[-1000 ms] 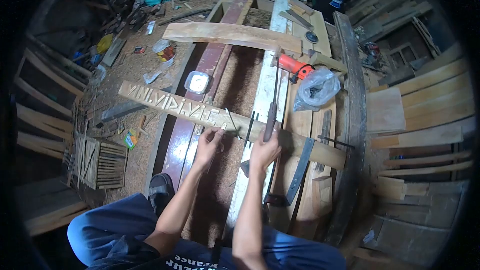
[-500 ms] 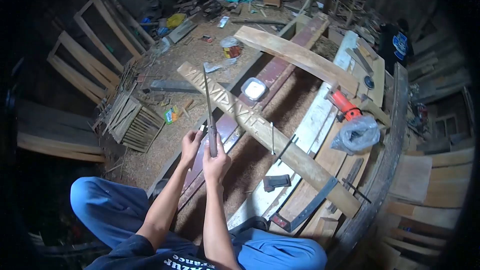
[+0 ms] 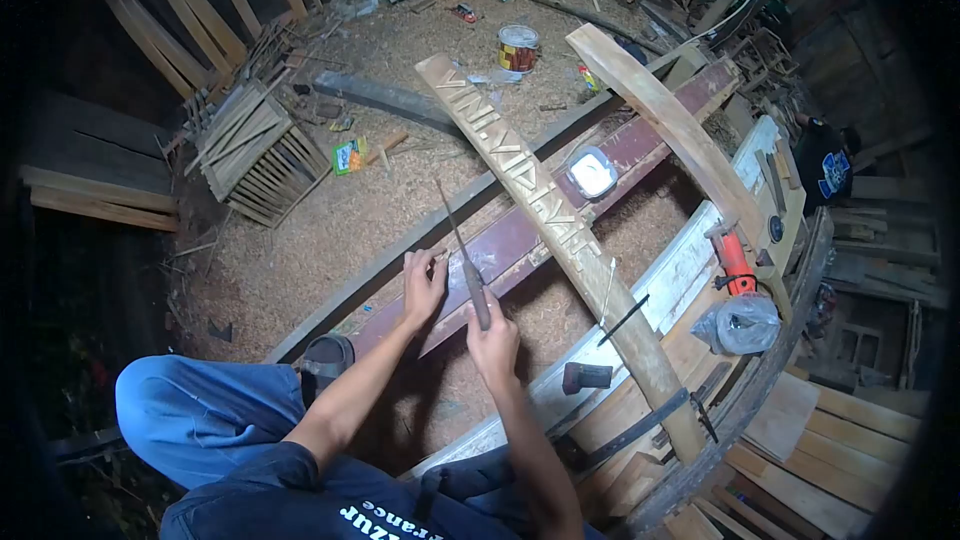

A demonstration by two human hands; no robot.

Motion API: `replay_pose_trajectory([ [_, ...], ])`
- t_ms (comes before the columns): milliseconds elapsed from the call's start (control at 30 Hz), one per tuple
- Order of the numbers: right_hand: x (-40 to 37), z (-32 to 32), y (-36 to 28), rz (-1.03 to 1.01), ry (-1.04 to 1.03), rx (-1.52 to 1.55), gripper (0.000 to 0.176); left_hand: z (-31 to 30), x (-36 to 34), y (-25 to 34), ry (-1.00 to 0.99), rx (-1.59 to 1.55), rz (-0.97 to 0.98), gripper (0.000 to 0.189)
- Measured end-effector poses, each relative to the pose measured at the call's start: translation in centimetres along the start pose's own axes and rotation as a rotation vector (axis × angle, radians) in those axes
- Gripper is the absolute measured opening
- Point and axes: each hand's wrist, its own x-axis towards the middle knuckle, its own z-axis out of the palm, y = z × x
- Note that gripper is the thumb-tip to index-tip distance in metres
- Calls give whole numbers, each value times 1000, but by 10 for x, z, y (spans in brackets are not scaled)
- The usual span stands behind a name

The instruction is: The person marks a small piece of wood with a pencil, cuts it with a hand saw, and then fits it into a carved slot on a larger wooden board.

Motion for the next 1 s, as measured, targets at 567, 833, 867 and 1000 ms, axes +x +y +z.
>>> replay_pose_trajectory([
  [567, -22, 13, -9, -77, -132, -196, 52, -5, -7, -1, -12, 127, -11, 16],
  [833, -24, 4, -18, -91, -167, -132, 48, -6, -10, 0, -53, 159, 82, 15],
  [867, -25, 6, -18, -87, -171, -134, 48, -7, -11, 1, -58, 171, 84, 16],
  [1000, -26, 12, -20, -118, -114, -150, 46, -9, -10, 0, -97, 133, 63, 18],
])
